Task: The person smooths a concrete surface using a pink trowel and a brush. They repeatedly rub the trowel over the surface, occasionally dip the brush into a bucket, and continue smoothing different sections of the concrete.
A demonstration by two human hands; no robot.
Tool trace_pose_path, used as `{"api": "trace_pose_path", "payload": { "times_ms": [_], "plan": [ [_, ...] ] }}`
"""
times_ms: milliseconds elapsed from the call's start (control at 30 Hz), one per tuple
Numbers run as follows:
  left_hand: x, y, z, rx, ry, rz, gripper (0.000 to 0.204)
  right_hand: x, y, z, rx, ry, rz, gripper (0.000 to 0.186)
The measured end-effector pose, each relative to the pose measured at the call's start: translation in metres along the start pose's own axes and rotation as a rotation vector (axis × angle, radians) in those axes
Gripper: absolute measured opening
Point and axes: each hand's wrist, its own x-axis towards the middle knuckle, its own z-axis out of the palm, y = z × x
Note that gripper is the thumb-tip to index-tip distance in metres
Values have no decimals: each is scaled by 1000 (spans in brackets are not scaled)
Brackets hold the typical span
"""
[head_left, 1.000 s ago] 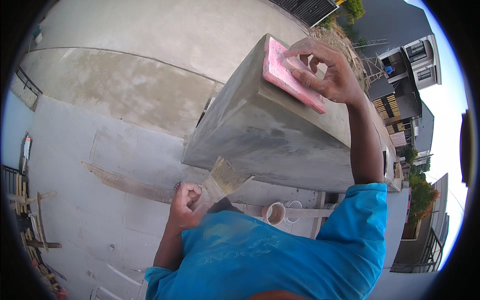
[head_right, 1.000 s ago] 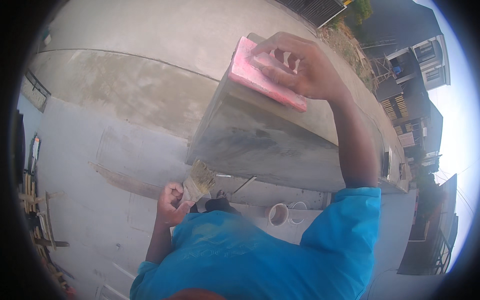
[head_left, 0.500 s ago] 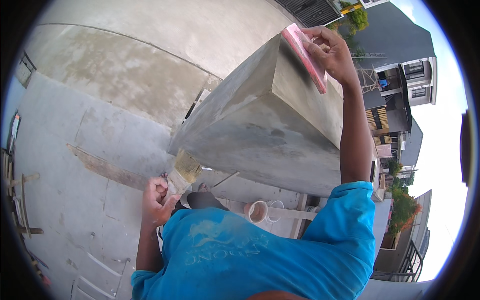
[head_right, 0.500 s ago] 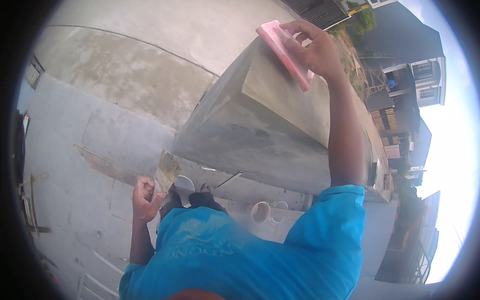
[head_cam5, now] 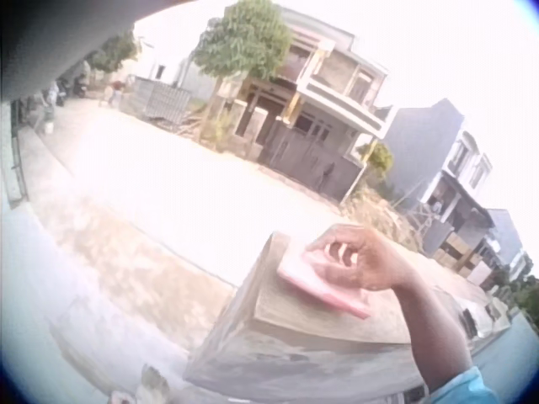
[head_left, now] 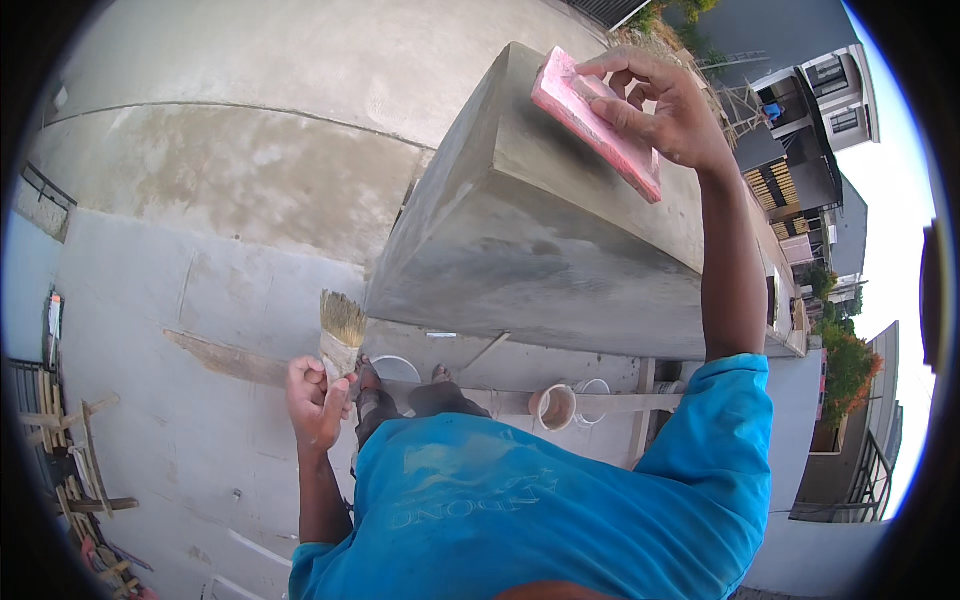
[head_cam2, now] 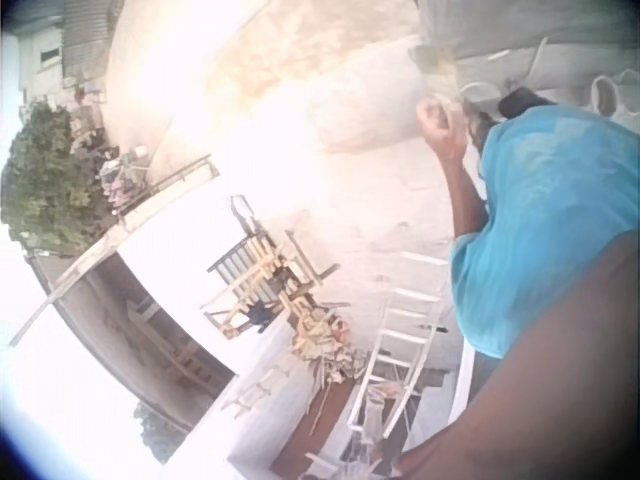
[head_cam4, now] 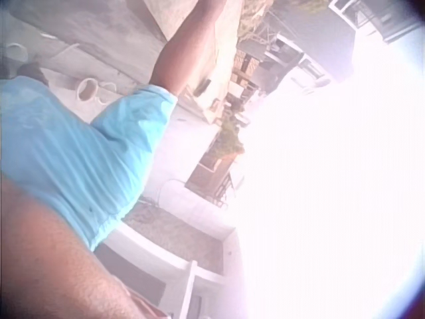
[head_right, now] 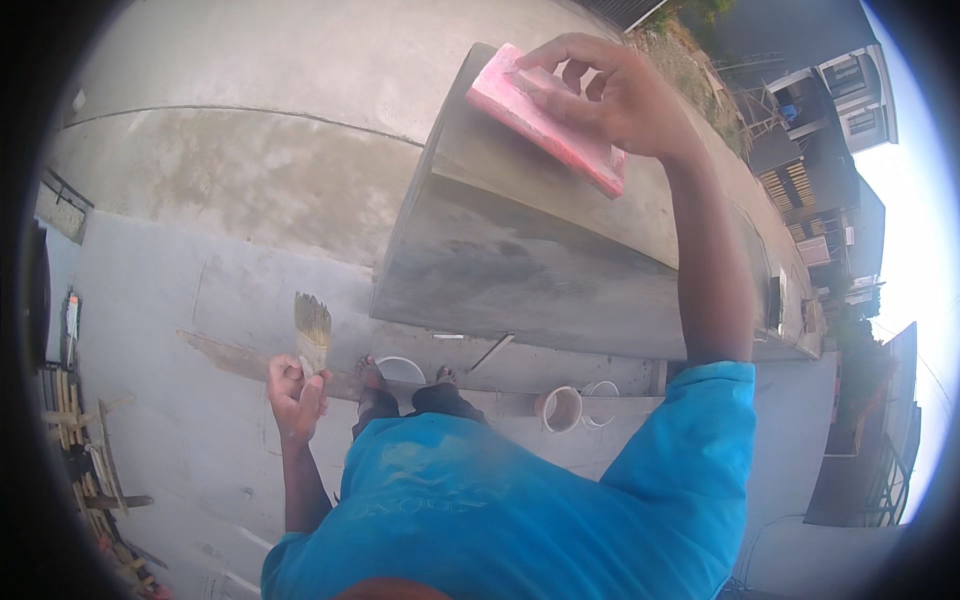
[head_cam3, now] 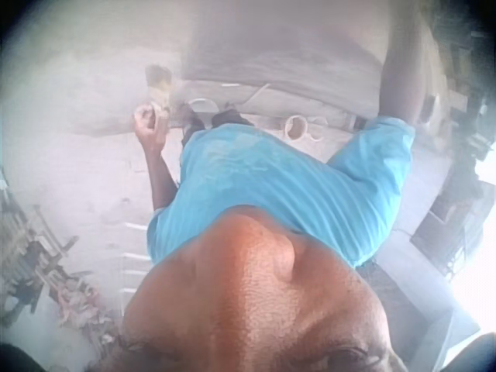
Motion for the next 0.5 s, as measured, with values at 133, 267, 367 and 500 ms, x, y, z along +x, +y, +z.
{"api": "trace_pose_path", "payload": {
  "times_ms": [133,267,367,500],
  "plan": [
    [22,18,24,9,-15,89,28,58,38,14,-193,100,43,31],
    [25,27,29,2,19,163,22,34,22,31,-58,27,24,26],
    [16,19,15,79,35,171,10,-24,-31,16,23,-171,-248,21],
    [4,16,11,272,-27,204,12,-102,-65,15,362,-20,-363,26]
  ]
}}
